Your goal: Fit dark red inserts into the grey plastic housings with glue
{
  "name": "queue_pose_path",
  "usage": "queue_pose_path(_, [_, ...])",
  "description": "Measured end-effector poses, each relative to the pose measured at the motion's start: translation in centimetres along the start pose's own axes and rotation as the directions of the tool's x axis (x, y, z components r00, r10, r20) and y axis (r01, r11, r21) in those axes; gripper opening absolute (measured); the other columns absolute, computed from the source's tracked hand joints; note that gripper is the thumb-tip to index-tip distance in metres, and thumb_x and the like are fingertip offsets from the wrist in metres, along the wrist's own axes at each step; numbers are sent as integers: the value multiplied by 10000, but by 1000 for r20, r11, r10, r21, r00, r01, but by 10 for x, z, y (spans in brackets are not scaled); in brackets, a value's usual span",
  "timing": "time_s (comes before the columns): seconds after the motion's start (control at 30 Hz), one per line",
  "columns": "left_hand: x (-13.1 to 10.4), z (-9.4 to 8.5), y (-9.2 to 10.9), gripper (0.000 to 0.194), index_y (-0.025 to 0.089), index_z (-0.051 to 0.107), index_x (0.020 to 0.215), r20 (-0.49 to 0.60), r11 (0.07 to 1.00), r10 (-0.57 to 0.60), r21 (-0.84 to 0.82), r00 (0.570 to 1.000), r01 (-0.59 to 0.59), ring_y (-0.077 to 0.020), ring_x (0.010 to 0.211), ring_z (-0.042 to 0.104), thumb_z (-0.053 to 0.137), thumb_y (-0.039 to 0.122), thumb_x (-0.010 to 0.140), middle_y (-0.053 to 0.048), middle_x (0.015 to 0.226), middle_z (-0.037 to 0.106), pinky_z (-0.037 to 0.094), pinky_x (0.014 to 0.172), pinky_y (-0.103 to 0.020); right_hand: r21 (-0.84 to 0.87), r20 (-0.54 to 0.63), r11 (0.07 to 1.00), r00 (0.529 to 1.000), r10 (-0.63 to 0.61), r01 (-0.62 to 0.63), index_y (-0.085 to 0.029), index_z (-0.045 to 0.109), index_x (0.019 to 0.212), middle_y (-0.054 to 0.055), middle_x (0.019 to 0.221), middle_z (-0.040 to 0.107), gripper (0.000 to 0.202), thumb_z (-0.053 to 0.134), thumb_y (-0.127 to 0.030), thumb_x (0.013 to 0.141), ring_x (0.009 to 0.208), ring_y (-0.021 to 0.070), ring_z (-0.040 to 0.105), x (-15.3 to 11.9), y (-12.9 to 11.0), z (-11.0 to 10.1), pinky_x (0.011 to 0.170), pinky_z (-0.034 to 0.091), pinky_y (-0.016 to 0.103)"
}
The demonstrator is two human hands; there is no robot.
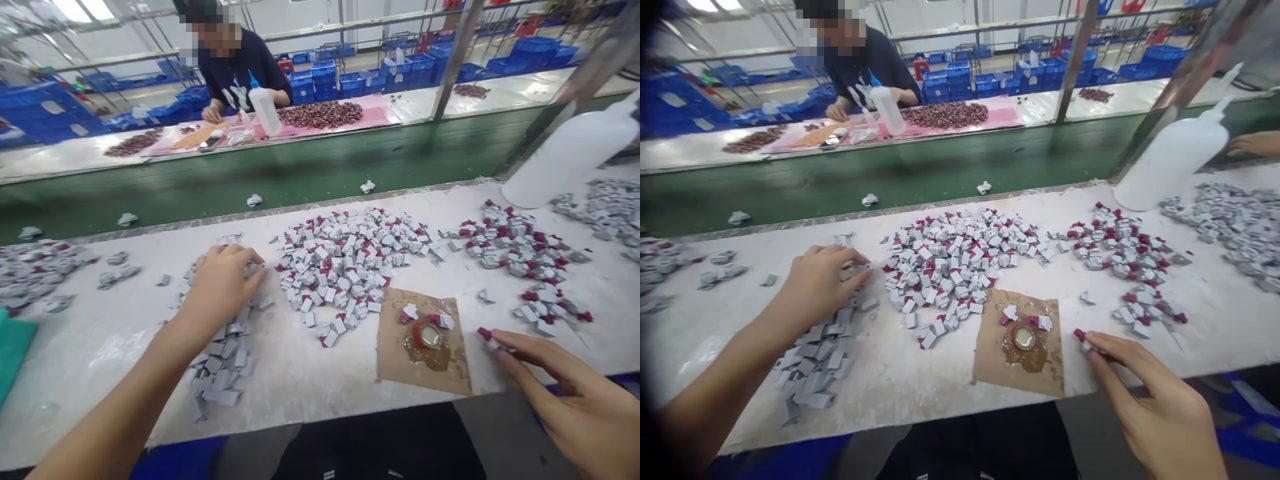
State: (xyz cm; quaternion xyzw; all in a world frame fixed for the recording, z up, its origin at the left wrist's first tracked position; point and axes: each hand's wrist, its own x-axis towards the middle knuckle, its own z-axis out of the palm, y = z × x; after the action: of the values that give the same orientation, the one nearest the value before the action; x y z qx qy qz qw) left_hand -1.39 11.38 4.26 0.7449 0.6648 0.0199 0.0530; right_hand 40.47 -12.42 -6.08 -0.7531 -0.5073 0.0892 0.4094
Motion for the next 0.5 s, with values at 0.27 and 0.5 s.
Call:
queue_pose_path(0.27, [-95, 56, 20, 244, 307, 785, 1025, -85, 841, 200, -497, 976, -215, -231, 663, 728, 741, 545, 996, 11, 769, 751, 569, 659, -320, 222, 60, 973, 995, -84, 69, -394, 955, 1153, -34, 1182, 946, 193, 853, -272, 1045, 1048, 231, 938, -1, -67, 9, 963, 772, 269])
queue_pose_path(0.5, [-130, 89, 11, 208, 326, 782, 1208, -152, 858, 270, -409, 951, -310, -181, 688, 703, 720, 478, 1080, -17, 1191, 854, 617, 693, -291, 295, 99, 946, 980, -172, 136, -339, 939, 1173, 4, 1212, 940, 234, 820, -166, 1069, 1109, 243, 928, 0, -77, 21, 1024, 775, 330])
